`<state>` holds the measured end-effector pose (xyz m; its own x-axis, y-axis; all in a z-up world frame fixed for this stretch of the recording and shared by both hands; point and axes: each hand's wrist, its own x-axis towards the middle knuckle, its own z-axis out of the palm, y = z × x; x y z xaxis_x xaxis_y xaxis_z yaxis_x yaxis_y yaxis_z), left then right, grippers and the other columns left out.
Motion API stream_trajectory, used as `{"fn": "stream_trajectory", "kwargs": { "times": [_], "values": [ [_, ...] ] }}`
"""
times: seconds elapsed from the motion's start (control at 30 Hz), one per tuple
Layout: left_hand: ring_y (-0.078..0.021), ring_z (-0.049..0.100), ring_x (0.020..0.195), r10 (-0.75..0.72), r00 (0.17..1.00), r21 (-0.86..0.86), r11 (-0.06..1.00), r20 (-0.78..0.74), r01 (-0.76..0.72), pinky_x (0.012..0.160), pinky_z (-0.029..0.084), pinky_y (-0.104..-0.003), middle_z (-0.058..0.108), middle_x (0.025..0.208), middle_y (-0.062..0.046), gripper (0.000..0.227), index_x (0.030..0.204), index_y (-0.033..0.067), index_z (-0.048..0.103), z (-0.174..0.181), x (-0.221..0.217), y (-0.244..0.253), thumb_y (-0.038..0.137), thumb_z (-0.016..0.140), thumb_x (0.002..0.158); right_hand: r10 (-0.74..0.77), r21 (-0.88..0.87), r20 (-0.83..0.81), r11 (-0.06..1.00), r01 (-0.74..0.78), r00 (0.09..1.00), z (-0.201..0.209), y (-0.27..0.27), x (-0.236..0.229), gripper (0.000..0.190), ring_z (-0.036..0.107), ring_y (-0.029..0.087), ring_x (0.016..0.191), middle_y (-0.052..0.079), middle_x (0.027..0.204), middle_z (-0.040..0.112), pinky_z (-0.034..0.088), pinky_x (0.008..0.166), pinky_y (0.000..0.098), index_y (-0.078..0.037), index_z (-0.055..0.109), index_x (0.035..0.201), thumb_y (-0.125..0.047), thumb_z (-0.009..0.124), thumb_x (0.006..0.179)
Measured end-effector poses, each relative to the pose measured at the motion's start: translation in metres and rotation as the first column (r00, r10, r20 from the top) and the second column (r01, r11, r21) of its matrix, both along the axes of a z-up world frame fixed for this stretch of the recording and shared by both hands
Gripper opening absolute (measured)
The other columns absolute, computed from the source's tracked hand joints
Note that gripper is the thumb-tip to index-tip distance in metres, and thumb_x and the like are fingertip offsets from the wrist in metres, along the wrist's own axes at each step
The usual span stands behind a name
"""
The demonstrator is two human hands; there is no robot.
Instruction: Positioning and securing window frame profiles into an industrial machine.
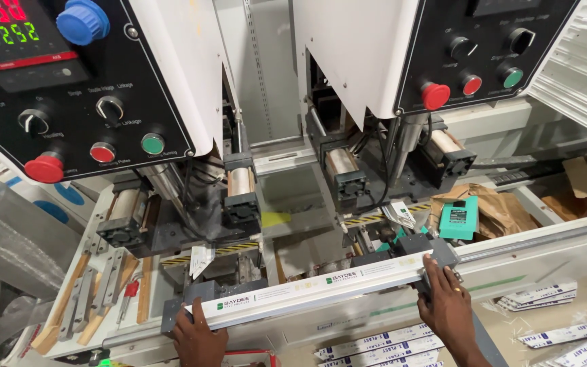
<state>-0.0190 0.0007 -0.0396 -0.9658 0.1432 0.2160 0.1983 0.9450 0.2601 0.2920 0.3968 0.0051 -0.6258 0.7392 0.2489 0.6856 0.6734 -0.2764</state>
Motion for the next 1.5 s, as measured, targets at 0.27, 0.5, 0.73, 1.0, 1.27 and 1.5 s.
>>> {"fn": "stream_trajectory", "kwargs": {
  "times": [0.27,0.5,0.73,1.0,1.27,1.5],
  "values": [
    [-0.0359,0.047,0.134,-0.005,1.000,-0.038,0.999,-0.001,0.005,0.106,0.048,-0.052,0.038,0.151,-0.013,0.099,0.149,0.0261,0.041,-0.011,-0.004,-0.002,0.031,0.085,0.061,0.006,-0.004,0.001,1.000,-0.006,1.000,0.001,0.000,0.000,0.099,0.039,0.031,0.146,0.006,0.153,0.047,0.038,0.111,0.0565,-0.029,0.023,0.158,-0.023,0.075,0.073],
    [-0.0387,0.051,0.130,-0.011,0.995,0.013,1.000,-0.102,0.012,0.104,0.048,-0.055,0.044,0.149,-0.014,0.092,0.146,0.0245,0.047,-0.022,-0.005,-0.003,0.033,0.083,0.062,-0.034,-0.027,0.035,0.999,0.035,0.999,-0.008,0.006,-0.001,0.098,0.040,0.028,0.148,0.010,0.147,0.053,0.038,0.113,0.0534,-0.023,0.023,0.160,-0.026,0.075,0.076],
    [-0.0396,0.053,0.129,-0.018,0.984,0.044,0.999,-0.179,0.026,0.104,0.049,-0.056,0.047,0.150,-0.014,0.090,0.144,0.0250,0.052,-0.030,-0.007,-0.004,0.033,0.082,0.060,-0.017,-0.018,-0.028,1.000,0.017,0.999,-0.003,0.004,-0.001,0.099,0.043,0.031,0.144,0.018,0.148,0.051,0.039,0.109,0.0533,-0.009,0.022,0.158,-0.024,0.075,0.075],
    [-0.0392,0.053,0.130,0.014,0.978,0.036,0.999,-0.209,-0.006,0.101,0.050,-0.055,0.048,0.150,-0.013,0.091,0.145,0.0266,0.053,-0.037,-0.007,-0.003,0.037,0.085,0.060,-0.030,-0.030,-0.017,0.999,0.029,0.999,-0.009,0.008,0.000,0.100,0.043,0.033,0.144,0.023,0.142,0.053,0.038,0.112,0.0520,-0.012,0.022,0.159,-0.025,0.076,0.076],
    [-0.0394,0.054,0.128,0.008,0.981,0.031,1.000,-0.192,-0.002,0.100,0.051,-0.055,0.047,0.146,-0.015,0.097,0.145,0.0267,0.053,-0.043,-0.012,-0.004,0.035,0.089,0.055,0.030,0.031,0.012,0.999,-0.031,0.999,0.004,0.001,0.000,0.092,0.043,0.034,0.141,0.013,0.149,0.050,0.037,0.111,0.0517,-0.021,0.023,0.158,-0.022,0.071,0.079],
    [-0.0395,0.055,0.125,0.010,0.987,0.026,1.000,-0.161,-0.006,0.097,0.052,-0.057,0.047,0.144,-0.014,0.103,0.145,0.0286,0.053,-0.056,-0.021,-0.007,0.026,0.090,0.049,0.038,0.161,0.027,0.986,-0.042,0.999,0.003,-0.003,0.002,0.088,0.047,0.032,0.136,0.010,0.145,0.052,0.039,0.111,0.0509,-0.029,0.027,0.157,-0.021,0.069,0.080]
  ]
}}
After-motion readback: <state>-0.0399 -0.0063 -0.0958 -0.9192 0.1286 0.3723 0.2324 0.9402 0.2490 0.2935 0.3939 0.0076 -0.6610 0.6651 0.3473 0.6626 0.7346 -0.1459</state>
